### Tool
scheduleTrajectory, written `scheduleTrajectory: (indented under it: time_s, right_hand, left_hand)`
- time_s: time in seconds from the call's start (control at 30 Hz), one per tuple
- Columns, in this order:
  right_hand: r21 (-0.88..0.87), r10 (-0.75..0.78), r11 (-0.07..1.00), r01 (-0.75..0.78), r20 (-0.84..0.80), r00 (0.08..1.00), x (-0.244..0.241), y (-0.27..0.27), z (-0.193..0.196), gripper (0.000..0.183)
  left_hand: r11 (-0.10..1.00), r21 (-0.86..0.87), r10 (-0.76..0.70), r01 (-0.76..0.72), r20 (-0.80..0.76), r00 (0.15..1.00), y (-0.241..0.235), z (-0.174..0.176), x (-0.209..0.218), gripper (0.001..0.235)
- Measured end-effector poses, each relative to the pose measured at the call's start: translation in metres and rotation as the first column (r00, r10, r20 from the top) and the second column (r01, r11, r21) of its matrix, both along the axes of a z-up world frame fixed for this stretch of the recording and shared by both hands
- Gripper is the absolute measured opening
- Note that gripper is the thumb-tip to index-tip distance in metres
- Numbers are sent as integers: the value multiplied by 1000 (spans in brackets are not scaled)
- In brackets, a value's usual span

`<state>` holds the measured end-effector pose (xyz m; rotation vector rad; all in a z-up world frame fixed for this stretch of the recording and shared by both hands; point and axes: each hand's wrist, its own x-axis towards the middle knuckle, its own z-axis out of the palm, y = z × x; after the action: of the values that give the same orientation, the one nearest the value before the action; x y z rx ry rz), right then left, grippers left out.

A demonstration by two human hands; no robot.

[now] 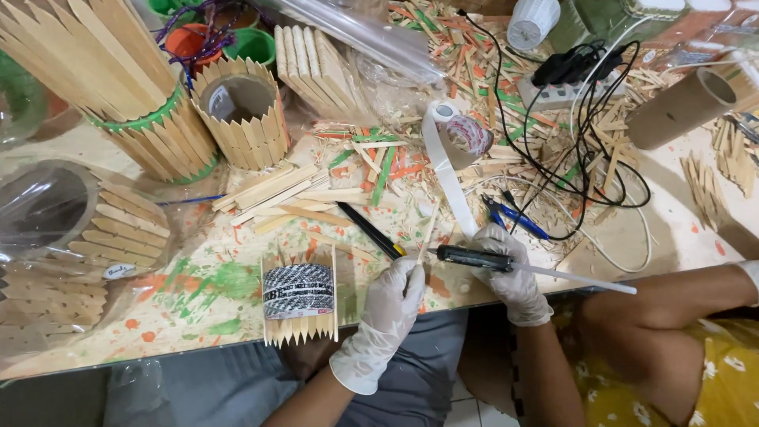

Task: The person assembles a cylindrical craft by attaching wooden popsicle sticks to a cardboard tube using a hot glue gun. They repeatedly apply glue to the sticks and press them onto the tube, gradually building up the structure.

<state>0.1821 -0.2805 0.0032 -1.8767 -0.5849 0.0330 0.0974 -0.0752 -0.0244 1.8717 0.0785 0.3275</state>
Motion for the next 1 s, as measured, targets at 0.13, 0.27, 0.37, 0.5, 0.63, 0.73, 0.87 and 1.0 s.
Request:
scheduleTrajectory:
  time_s: [0.13,0.27,0.37,0.5,0.63,0.73,0.87,1.0]
  right_hand:
    - [52,12,999,-9,-76,997,0,-1,0,18]
    - [83,36,996,-28,-88,995,6,-16,-28,18]
    - [93,17,996,-10,-74,997,-3,7,6,27]
    - [45,13,999,-10,-50,999,-3,11,14,19]
    - [150,53,988,-39,-87,995,3,-2,-7,22]
    - [129,11,992,2,-100,995,3,-7,-11,23]
    - [90,-13,996,15,-31,999,-1,6,7,21]
    - [69,-48,996,48,0,999,1,6,5,20]
  left_hand:
    - [995,-97,-30,26,-46,998,3,10,-1,12]
    - [999,-44,-10,9,-22,1000,2,7,-1,13]
    - [991,-127,-45,41,-32,998,4,13,-2,18]
    - [967,-245,-91,75,-53,994,3,8,-3,8]
    - [989,-144,-41,44,24,999,4,9,-3,7]
    - [987,-145,-77,74,-12,997,7,18,-4,7]
    - [986,-143,-92,91,0,996,9,23,-4,10]
    - [968,-223,-122,118,-4,992,9,22,-5,12]
